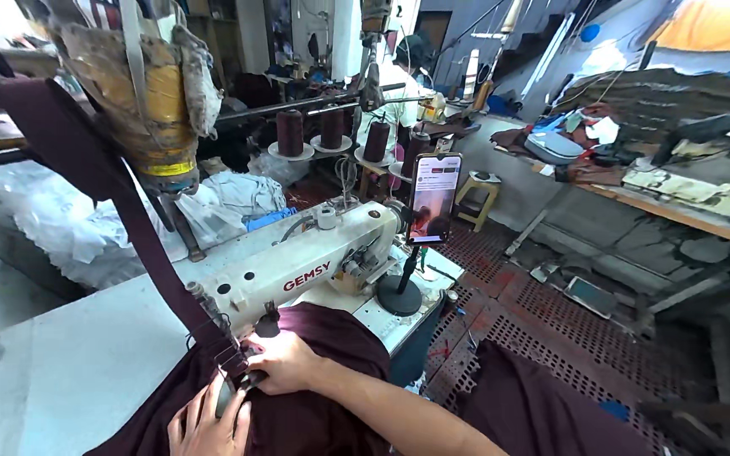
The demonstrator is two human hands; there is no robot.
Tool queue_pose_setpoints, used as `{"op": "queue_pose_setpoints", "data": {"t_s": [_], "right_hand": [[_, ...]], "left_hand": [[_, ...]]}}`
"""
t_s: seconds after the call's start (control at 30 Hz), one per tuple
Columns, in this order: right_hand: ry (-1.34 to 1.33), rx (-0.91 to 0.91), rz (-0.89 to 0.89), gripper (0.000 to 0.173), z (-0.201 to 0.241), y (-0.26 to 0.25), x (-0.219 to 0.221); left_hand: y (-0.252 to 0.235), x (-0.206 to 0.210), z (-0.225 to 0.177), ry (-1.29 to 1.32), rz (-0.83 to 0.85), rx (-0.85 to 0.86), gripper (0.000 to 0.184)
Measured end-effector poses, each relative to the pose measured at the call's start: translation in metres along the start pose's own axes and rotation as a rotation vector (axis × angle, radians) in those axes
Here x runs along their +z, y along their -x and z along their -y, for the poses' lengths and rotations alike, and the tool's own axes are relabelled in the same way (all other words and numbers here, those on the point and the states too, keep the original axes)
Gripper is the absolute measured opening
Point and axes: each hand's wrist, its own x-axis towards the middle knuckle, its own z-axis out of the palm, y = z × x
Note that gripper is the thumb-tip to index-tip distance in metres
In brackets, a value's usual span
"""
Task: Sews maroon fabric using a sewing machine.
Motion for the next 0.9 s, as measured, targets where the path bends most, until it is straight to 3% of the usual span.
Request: {"op": "queue_pose_setpoints", "data": {"t_s": [0.1,0.2,0.27,0.37,0.47,0.6,0.67,0.73,0.9], "right_hand": [[-0.043,0.172,0.109,0.020,0.035,0.009,-0.026],[-0.128,0.362,0.165,0.031,0.078,0.040,-0.034],[-0.067,0.522,0.220,0.043,0.075,0.049,-0.030],[0.026,0.702,0.240,0.040,0.051,0.039,-0.043],[-0.031,0.676,0.370,0.039,0.067,0.018,-0.054],[-0.183,0.630,0.359,0.055,0.105,0.012,-0.038],[-0.120,0.670,0.289,0.058,0.110,0.014,-0.018],[0.003,0.682,0.206,0.050,0.108,0.016,-0.005],[0.051,0.602,0.163,0.050,0.095,0.019,-0.003]], "left_hand": [[-0.002,-0.002,-0.003,-0.002,-0.023,-0.008,0.036],[0.000,0.002,0.000,0.004,-0.047,0.001,0.040],[0.000,0.005,0.002,-0.008,-0.052,-0.021,0.044],[-0.005,0.005,-0.006,-0.007,-0.042,-0.040,0.045],[-0.004,-0.003,-0.010,-0.032,0.003,-0.088,0.043],[-0.004,-0.013,-0.008,-0.025,0.143,-0.101,0.046],[-0.001,-0.009,-0.003,-0.016,0.139,-0.099,0.047],[0.001,-0.003,0.003,0.006,0.059,-0.061,0.047],[-0.002,-0.001,0.006,0.086,0.002,0.012,0.036]]}}
